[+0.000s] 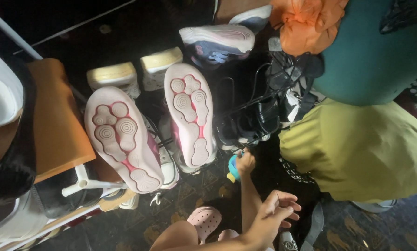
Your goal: Cleaning and wiping down several pairs of shoes, including sandals and sneakers, using a cloth.
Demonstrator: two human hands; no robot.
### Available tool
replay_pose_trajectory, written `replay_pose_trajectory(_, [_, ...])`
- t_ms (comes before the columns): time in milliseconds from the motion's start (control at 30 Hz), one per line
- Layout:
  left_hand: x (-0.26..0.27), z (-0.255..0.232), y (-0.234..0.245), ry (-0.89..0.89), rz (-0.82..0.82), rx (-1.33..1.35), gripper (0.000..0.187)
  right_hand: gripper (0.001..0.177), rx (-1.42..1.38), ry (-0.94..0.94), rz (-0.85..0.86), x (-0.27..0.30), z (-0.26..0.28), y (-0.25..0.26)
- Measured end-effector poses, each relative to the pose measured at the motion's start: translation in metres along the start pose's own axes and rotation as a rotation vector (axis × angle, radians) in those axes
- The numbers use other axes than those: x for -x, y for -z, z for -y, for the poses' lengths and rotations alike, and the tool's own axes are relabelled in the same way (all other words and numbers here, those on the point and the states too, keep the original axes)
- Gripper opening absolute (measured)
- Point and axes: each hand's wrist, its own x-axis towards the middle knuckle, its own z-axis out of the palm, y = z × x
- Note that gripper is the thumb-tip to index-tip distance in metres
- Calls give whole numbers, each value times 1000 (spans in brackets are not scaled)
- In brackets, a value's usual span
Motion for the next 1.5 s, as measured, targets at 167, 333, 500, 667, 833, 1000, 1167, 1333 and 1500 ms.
replay_pose_trajectory(167, [-2,1,-1,2,0,-36,27,33,-54,-14,-34,-6,-5,-2])
replay_pose_trajectory(333, [-2,5,-9,-35,26,-81,26,42,-65,115,72,-15,-31,11])
replay_pose_trajectory(500, [5,2,-27,-38,-35,-113,25,83,-235,313,248,8,-45,73])
replay_pose_trajectory(667, [-2,3,-32,-160,-28,-104,21,75,-212,333,230,6,-101,128])
replay_pose_trajectory(833, [4,-2,-37,-269,-8,-65,16,64,-104,427,217,14,-168,191])
replay_pose_trajectory(1000, [2,5,-40,-132,-52,-94,18,52,109,280,280,83,-197,265])
replay_pose_trajectory(1167, [4,23,-52,-59,58,-192,25,36,120,68,310,179,-279,262])
replay_pose_trajectory(1333, [9,36,-77,34,200,-407,32,47,91,-118,328,264,-357,229])
replay_pose_trajectory(1500, [11,58,-86,82,280,-531,36,64,306,-422,347,323,-467,138])
